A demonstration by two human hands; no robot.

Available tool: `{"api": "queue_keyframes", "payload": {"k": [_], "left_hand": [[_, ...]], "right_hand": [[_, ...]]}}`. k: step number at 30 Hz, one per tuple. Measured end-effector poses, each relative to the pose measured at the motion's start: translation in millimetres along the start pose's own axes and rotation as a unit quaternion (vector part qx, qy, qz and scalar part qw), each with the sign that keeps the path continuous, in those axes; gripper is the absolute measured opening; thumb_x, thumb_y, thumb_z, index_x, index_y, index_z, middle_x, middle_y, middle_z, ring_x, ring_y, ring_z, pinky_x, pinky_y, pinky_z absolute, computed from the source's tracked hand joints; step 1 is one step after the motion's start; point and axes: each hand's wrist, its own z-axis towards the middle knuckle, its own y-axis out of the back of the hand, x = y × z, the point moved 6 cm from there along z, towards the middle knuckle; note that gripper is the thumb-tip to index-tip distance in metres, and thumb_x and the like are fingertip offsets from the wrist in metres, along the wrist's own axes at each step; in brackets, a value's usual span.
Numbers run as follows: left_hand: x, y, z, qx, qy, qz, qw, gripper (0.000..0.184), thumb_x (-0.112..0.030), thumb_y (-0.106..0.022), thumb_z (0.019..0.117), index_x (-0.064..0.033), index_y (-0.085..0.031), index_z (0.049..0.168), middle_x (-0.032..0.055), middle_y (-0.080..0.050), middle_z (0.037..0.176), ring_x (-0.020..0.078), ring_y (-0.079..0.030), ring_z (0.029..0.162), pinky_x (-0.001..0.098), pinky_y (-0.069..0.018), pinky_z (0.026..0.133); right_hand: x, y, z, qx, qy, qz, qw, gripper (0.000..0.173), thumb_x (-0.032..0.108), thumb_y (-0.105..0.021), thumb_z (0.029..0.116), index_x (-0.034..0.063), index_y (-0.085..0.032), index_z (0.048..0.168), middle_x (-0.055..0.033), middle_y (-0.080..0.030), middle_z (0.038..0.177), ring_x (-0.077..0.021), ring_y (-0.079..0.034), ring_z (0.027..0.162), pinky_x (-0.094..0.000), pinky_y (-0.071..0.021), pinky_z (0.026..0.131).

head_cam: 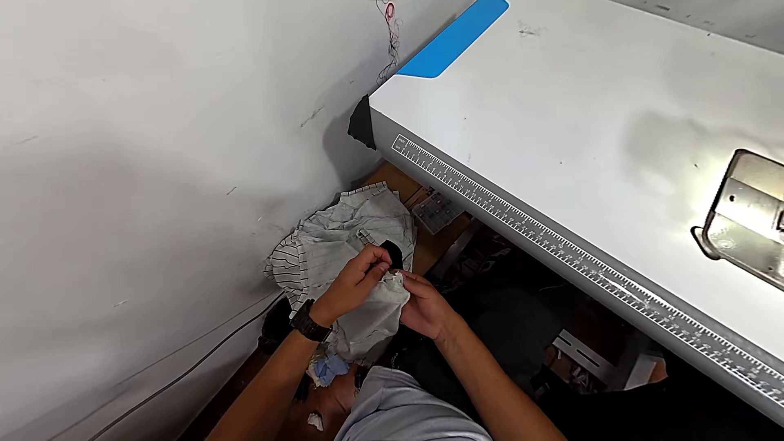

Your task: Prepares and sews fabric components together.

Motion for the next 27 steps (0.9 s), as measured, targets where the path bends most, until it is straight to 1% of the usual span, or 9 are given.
{"api": "queue_keyframes", "payload": {"k": [4, 6, 9, 10, 14, 16, 19, 24, 27], "left_hand": [[-1, 1, 1, -0.018, 0.005, -0.007, 1.000, 0.012, -0.010, -0.049, 0.1057, -0.0067, -0.059, 0.112, -0.0002, -0.057, 0.083, 0.0056, -0.053, 0.067, 0.0191, -0.0470, 0.060], [-1, 3, 0, -0.033, 0.004, 0.008, 0.999, 0.013, -0.010, -0.049, 0.1056, -0.0051, -0.058, 0.113, 0.0009, -0.058, 0.084, 0.0065, -0.055, 0.069, 0.0204, -0.0485, 0.062], [-5, 14, -2, -0.074, 0.027, 0.026, 0.997, 0.014, -0.012, -0.048, 0.1067, -0.0066, -0.057, 0.116, 0.0012, -0.059, 0.087, 0.0059, -0.056, 0.071, 0.0206, -0.0495, 0.064], [-7, 17, -3, -0.082, 0.034, 0.025, 0.996, 0.014, -0.012, -0.048, 0.1071, -0.0077, -0.057, 0.117, 0.0008, -0.059, 0.088, 0.0054, -0.055, 0.071, 0.0199, -0.0491, 0.064], [-15, 11, -1, -0.080, 0.008, 0.066, 0.995, 0.014, -0.010, -0.049, 0.1065, -0.0050, -0.058, 0.116, 0.0015, -0.060, 0.089, 0.0060, -0.058, 0.072, 0.0210, -0.0517, 0.066], [-19, 5, 0, -0.103, 0.002, 0.143, 0.984, 0.015, -0.013, -0.050, 0.1065, -0.0048, -0.060, 0.114, 0.0029, -0.061, 0.090, 0.0080, -0.059, 0.073, 0.0241, -0.0537, 0.067], [-25, -3, -1, -0.125, -0.002, 0.229, 0.965, 0.017, -0.016, -0.051, 0.1055, -0.0045, -0.062, 0.113, 0.0055, -0.063, 0.095, 0.0130, -0.060, 0.080, 0.0318, -0.0549, 0.074], [-14, 2, -3, -0.095, 0.015, 0.084, 0.992, 0.013, -0.013, -0.051, 0.1059, -0.0061, -0.056, 0.116, 0.0002, -0.057, 0.080, 0.0064, -0.052, 0.063, 0.0206, -0.0470, 0.057], [-16, 1, -4, -0.076, 0.006, 0.063, 0.995, 0.013, -0.011, -0.051, 0.1057, -0.0058, -0.056, 0.117, 0.0008, -0.058, 0.083, 0.0069, -0.054, 0.066, 0.0208, -0.0491, 0.060]], "right_hand": [[1, -1, -2, 0.035, -0.002, -0.014, 0.999, 0.020, 0.026, -0.079, 0.0853, 0.0143, -0.072, 0.101, -0.0046, -0.073, 0.101, -0.0130, -0.070, 0.096, -0.0346, -0.0574, 0.089], [4, 1, -2, 0.016, 0.020, -0.069, 0.997, 0.017, 0.022, -0.077, 0.0877, 0.0127, -0.071, 0.101, -0.0039, -0.072, 0.099, -0.0116, -0.069, 0.093, -0.0332, -0.0569, 0.088], [13, 5, -5, -0.017, 0.067, -0.131, 0.989, 0.024, 0.012, -0.069, 0.0929, 0.0082, -0.074, 0.116, -0.0053, -0.073, 0.109, -0.0119, -0.068, 0.099, -0.0335, -0.0550, 0.094], [15, 4, -7, -0.020, 0.073, -0.144, 0.987, 0.023, 0.010, -0.068, 0.0929, 0.0076, -0.075, 0.115, -0.0051, -0.074, 0.108, -0.0114, -0.068, 0.099, -0.0330, -0.0553, 0.094], [13, -1, -6, 0.014, 0.091, -0.183, 0.979, 0.025, 0.032, -0.078, 0.0893, 0.0163, -0.074, 0.108, 0.0020, -0.069, 0.110, -0.0077, -0.064, 0.104, -0.0302, -0.0526, 0.095], [12, -1, -3, -0.043, 0.094, -0.201, 0.974, 0.025, 0.022, -0.078, 0.0875, 0.0136, -0.067, 0.108, -0.0003, -0.068, 0.104, -0.0093, -0.064, 0.097, -0.0310, -0.0548, 0.090], [16, 3, -6, -0.149, 0.131, -0.249, 0.948, 0.020, 0.007, -0.074, 0.0907, 0.0061, -0.066, 0.109, -0.0057, -0.070, 0.092, -0.0124, -0.067, 0.084, -0.0317, -0.0583, 0.080], [32, 5, -10, -0.122, 0.174, -0.336, 0.918, 0.011, -0.001, -0.067, 0.0870, 0.0098, -0.070, 0.085, -0.0010, -0.062, 0.092, -0.0090, -0.058, 0.083, -0.0259, -0.0521, 0.073], [31, 6, -10, -0.101, 0.135, -0.367, 0.915, 0.014, 0.000, -0.064, 0.0907, 0.0079, -0.075, 0.090, -0.0023, -0.063, 0.092, -0.0113, -0.059, 0.086, -0.0279, -0.0524, 0.076]]}}
